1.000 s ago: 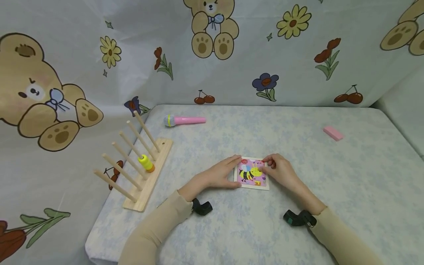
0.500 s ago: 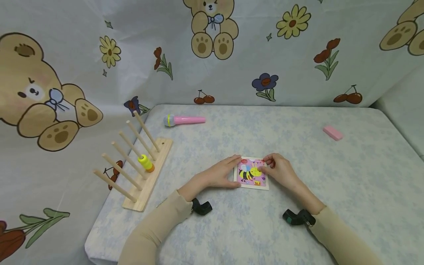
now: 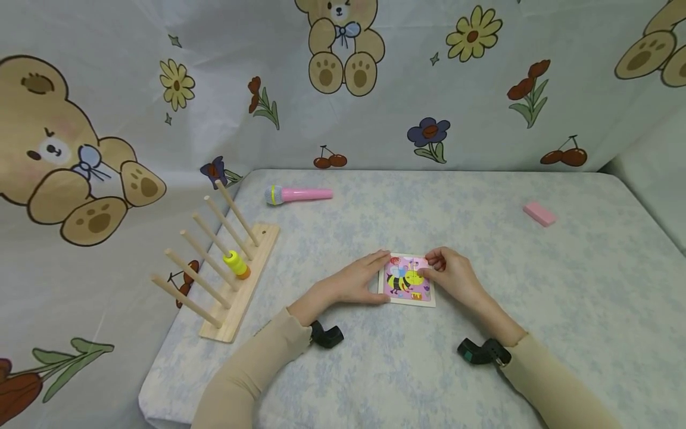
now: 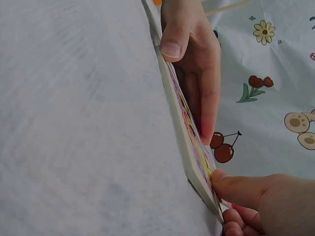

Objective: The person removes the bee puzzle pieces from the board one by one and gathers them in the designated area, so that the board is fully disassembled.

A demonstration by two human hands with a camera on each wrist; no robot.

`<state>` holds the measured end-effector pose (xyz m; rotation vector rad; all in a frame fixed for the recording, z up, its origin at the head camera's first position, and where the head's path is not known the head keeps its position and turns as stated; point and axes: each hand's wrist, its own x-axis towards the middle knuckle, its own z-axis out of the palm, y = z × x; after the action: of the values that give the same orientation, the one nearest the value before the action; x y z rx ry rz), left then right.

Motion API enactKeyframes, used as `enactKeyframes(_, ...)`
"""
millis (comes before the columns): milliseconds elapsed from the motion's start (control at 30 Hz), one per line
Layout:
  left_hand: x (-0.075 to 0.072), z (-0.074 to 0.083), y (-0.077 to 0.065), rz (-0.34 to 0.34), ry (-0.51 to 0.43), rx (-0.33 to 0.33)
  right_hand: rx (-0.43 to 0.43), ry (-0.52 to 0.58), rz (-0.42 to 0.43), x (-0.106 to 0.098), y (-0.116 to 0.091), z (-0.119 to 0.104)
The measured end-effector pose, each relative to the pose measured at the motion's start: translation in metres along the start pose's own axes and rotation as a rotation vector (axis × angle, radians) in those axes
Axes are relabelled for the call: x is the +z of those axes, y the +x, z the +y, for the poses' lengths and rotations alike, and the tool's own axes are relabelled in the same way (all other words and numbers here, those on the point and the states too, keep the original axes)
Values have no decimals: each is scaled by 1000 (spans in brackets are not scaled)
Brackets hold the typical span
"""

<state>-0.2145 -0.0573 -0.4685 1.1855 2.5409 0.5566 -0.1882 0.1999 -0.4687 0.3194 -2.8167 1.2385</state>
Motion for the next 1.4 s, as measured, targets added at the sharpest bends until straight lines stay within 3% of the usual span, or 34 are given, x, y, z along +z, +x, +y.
enactKeyframes(300,1,-1,-1,6,-4,2,-13,6,0,1,-1,0)
enactKeyframes(600,1,0,-1,3,-4,4,-24,80,-139,-14,0,6)
enactKeyframes(867,-1,1,-1,9,3,7,-114,62,-102,-15,2,10)
enactKeyframes(1400,0,1,-2,10,7,11,-200,79,-55,-14,2,19)
